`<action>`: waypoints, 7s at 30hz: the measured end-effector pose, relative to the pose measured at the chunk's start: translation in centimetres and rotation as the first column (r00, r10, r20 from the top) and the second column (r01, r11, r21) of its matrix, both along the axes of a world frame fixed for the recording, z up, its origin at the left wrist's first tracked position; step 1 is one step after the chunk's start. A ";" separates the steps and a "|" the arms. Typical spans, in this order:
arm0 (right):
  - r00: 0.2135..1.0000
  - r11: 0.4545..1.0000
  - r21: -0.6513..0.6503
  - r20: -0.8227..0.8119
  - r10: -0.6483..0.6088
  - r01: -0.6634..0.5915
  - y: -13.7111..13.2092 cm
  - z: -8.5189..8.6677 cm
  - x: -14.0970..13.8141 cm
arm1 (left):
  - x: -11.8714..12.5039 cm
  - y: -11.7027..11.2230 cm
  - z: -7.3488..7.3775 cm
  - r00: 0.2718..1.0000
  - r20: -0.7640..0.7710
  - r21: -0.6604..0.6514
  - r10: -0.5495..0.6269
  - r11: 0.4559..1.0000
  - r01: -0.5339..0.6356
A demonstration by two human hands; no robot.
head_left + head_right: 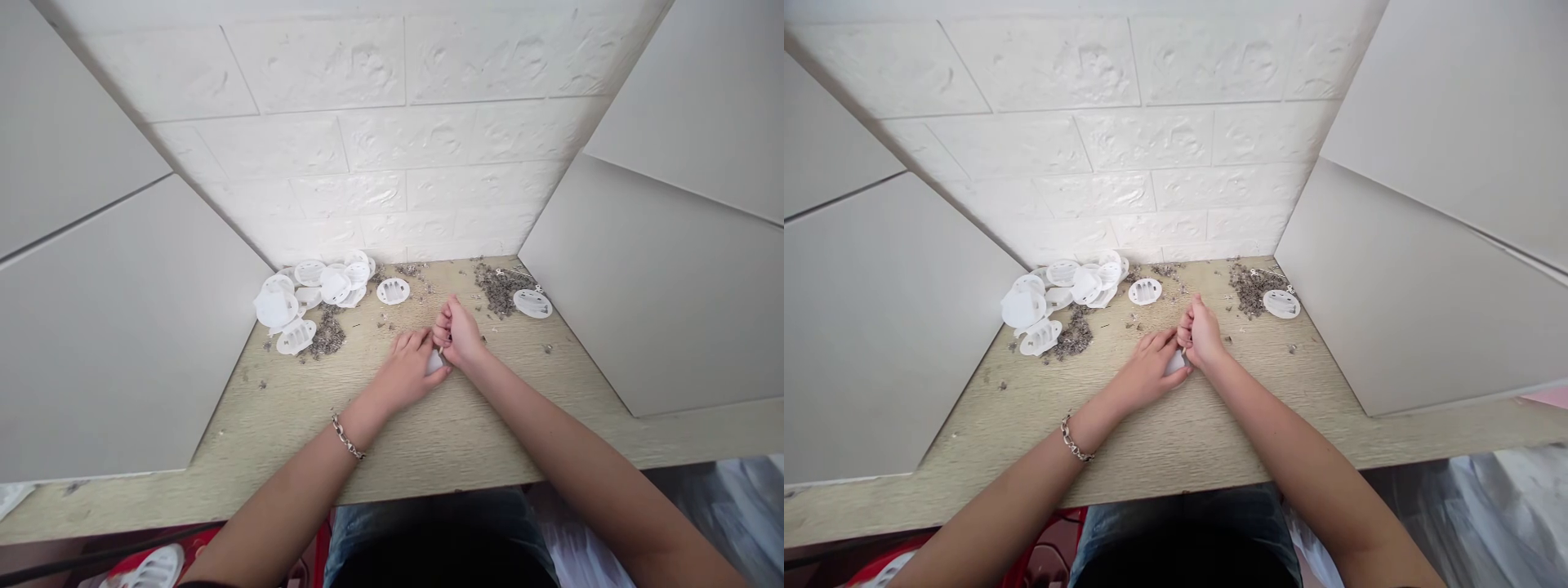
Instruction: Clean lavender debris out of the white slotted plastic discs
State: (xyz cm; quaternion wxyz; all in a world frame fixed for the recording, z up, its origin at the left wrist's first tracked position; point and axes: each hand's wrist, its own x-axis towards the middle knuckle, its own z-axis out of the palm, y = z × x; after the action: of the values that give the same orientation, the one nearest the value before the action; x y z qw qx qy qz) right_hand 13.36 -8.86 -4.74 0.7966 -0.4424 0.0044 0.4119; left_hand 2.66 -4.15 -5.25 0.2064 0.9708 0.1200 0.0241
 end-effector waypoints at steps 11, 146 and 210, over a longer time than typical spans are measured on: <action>0.993 0.998 0.040 -0.107 0.056 -0.052 -0.3 0.4 0.2 | 0.0 0.2 0.1 0.999 -0.033 0.005 -0.015 1.000 0.015; 0.994 0.996 0.046 0.081 0.074 -0.078 -0.1 0.4 -0.6 | 0.1 0.3 -0.2 1.000 -0.011 -0.001 -0.011 1.000 0.011; 1.000 1.000 -0.001 -0.002 0.019 -0.019 0.3 -0.3 0.0 | 0.2 0.1 -0.5 1.000 -0.007 0.022 0.006 1.000 -0.005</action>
State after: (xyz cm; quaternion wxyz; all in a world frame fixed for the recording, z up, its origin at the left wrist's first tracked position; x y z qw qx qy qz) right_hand 13.32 -8.60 -5.02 0.7925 -0.4424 0.0010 0.4199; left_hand 2.89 -4.01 -5.76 0.1953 0.9727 0.1231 0.0225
